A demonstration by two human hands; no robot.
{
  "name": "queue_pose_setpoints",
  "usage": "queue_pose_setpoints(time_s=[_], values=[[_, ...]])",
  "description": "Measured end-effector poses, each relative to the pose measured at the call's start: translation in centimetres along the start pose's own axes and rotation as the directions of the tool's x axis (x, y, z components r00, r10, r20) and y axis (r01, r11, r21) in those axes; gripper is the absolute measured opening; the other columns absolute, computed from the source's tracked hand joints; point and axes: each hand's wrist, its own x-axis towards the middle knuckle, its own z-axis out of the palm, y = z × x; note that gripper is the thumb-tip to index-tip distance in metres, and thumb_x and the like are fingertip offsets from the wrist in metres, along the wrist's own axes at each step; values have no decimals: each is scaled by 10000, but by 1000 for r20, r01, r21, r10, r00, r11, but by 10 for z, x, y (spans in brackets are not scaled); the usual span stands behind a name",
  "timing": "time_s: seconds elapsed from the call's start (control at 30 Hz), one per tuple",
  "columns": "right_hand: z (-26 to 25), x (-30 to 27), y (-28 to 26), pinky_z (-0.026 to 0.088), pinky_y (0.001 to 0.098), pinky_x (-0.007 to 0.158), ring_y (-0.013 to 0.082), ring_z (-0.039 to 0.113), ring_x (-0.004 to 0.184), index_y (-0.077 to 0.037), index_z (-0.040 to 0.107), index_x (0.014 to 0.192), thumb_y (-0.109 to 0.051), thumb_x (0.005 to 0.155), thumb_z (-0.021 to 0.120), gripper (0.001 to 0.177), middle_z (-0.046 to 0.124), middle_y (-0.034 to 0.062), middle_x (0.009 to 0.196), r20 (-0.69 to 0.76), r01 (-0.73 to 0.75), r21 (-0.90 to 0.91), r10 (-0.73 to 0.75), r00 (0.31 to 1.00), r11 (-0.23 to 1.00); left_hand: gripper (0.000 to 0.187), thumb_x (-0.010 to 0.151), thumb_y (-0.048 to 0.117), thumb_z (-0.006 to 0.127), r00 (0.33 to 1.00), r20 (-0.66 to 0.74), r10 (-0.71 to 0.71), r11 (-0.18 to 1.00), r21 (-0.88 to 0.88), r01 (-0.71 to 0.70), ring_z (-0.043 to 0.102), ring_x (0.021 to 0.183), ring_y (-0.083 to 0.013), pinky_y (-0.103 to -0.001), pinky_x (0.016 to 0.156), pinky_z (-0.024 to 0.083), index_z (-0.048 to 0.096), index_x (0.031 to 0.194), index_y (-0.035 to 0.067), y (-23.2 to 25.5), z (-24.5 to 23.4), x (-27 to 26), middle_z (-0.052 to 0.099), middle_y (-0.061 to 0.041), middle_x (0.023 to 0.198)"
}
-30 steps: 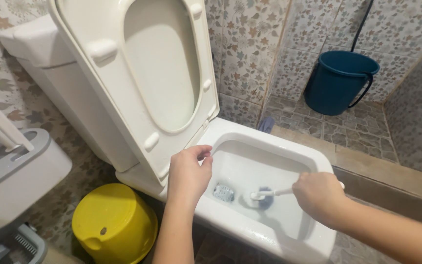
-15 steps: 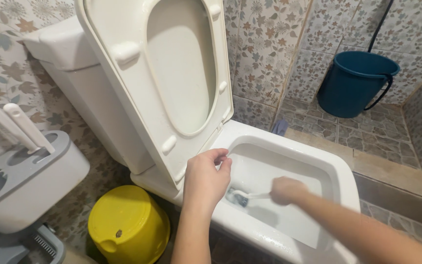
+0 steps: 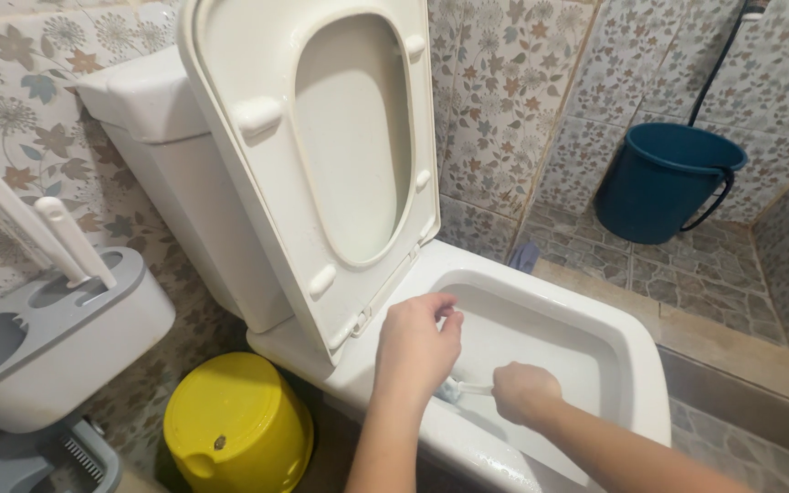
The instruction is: The person cleans the inside of a toilet bowl by scrubbing it with a brush.
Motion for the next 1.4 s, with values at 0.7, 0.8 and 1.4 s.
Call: queue_pose_setpoints(time_s=[0.7,0.8,1.4], values=[[-29,15,25,531,378,634,235,724,706,-63,798,915,-385,969,646,360,733,101,761,108,23,61,-30,994,998,297,866,207,679,996,-18,82,997,0,-82,739,960,-330,-390,879,567,761,1108,56,13,-11,-20,770,-153,1044],[-56,15,57,545,393,663,234,701,719,-150,834,1027,-388,996,596,338,737,105,834,298,-69,109,33,954,992,297,851,212,679,1000,5,7,1000,2,-7,742,948,-328,-394,871,566,766,1096,67,24,-18,-17,771,-154,1022],[-36,6,15,579,391,799,248,755,946,-116,772,1049,-308,978,621,255,774,87,1031,27,90,-4,-90,996,996,301,889,237,663,994,12,-112,976,187,108,723,955,-330,-407,876,551,745,1153,118,74,7,-40,753,-156,1038]])
